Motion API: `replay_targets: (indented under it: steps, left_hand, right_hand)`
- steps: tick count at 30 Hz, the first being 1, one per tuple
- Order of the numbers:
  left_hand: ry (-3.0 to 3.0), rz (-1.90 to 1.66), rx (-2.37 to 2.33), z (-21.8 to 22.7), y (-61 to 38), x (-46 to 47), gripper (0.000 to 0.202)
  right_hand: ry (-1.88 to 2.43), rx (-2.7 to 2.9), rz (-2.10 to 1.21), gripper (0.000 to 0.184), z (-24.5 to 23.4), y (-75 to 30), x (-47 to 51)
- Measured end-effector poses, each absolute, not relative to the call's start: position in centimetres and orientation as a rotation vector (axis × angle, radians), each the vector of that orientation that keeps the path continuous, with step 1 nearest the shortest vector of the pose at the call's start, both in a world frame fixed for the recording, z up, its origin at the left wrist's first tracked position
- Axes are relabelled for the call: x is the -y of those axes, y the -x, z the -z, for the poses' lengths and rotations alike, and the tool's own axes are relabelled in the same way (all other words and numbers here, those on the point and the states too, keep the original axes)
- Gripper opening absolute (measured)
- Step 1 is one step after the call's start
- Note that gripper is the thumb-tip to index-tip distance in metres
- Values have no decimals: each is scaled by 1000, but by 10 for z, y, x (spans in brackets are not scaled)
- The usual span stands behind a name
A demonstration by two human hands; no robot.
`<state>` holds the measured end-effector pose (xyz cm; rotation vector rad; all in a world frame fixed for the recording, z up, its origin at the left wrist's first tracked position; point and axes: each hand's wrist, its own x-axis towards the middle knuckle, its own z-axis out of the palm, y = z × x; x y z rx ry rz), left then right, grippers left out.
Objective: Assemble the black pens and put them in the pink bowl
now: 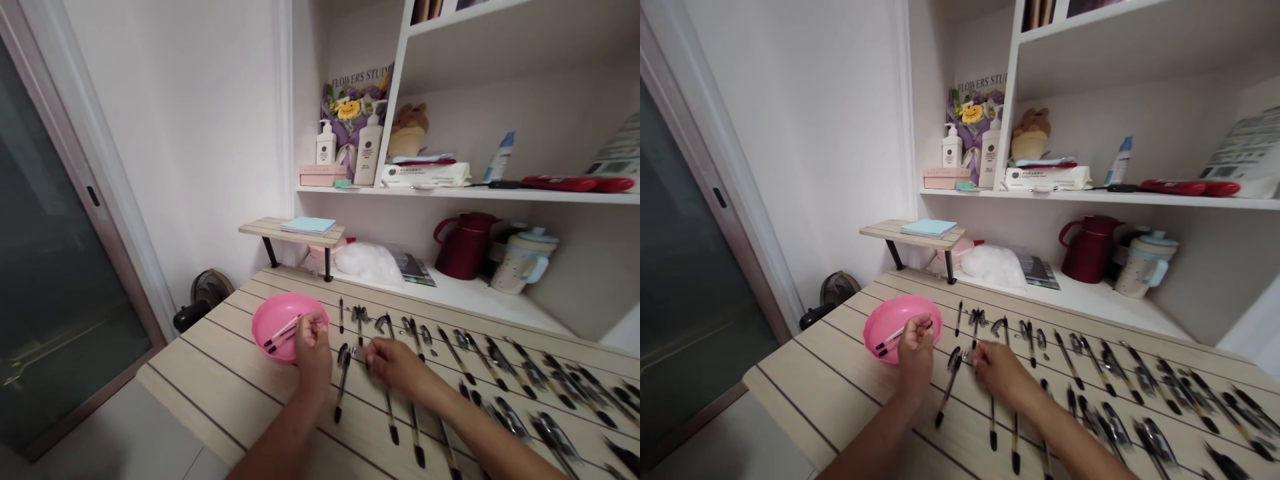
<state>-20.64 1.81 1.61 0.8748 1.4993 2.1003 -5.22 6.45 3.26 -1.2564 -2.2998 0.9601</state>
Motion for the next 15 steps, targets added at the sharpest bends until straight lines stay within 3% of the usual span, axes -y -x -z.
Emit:
replay_targets:
  steps: [6,8,10,15]
  left_hand:
    - [-976,-2012,-1648,-27,232,-26,27]
    - [-1188,-1772,-1896,-34,250,-26,31]
    - [-1444,-1289,-2234,-40,269,-23,33]
    - [-1465,-721,-2448,-47,303,-17,37]
  right_hand:
    - [1094,2291,-1120,16,-12,25,13]
    - [1055,2304,-1063,18,-9,23,23]
    - [1043,2315,-990,18,-6,22,28]
    - [1008,2329,-878,19,0,19,34]
